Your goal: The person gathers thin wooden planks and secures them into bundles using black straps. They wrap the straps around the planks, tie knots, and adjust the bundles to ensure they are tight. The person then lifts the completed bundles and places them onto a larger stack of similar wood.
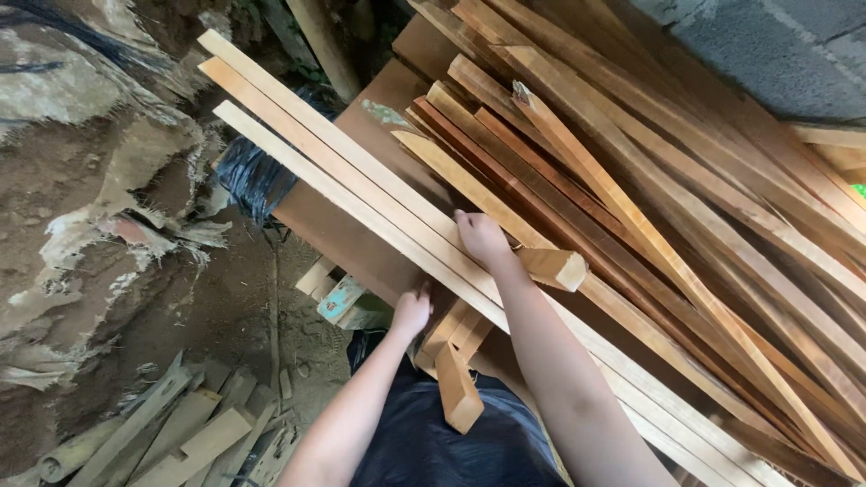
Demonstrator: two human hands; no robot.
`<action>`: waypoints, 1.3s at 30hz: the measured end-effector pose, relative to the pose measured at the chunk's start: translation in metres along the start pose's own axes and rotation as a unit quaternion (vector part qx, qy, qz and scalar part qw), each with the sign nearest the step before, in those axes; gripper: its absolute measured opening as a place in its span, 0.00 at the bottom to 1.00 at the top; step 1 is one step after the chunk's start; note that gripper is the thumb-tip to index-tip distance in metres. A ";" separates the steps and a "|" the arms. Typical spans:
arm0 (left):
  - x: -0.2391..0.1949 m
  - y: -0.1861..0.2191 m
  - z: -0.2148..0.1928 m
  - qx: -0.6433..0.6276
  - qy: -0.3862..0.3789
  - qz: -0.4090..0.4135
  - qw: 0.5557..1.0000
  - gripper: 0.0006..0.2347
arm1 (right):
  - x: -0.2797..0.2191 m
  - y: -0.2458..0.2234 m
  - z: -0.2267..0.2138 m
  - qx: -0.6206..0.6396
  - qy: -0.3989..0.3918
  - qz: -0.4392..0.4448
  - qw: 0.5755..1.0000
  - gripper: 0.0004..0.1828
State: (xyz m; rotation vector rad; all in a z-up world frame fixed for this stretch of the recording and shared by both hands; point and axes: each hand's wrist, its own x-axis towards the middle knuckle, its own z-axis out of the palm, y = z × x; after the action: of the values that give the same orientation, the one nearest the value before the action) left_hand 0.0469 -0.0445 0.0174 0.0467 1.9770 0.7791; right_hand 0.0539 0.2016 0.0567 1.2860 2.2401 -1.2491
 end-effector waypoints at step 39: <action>-0.075 0.208 -0.066 0.196 0.000 0.272 0.942 0.15 | -0.119 -0.050 -0.056 0.247 0.132 -0.203 0.938 0.43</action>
State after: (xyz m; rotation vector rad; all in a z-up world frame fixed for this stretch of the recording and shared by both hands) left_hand -0.0254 0.0621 0.2090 0.8582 2.1146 0.7065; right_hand 0.0912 0.1661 0.1882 1.2394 2.5741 -1.9988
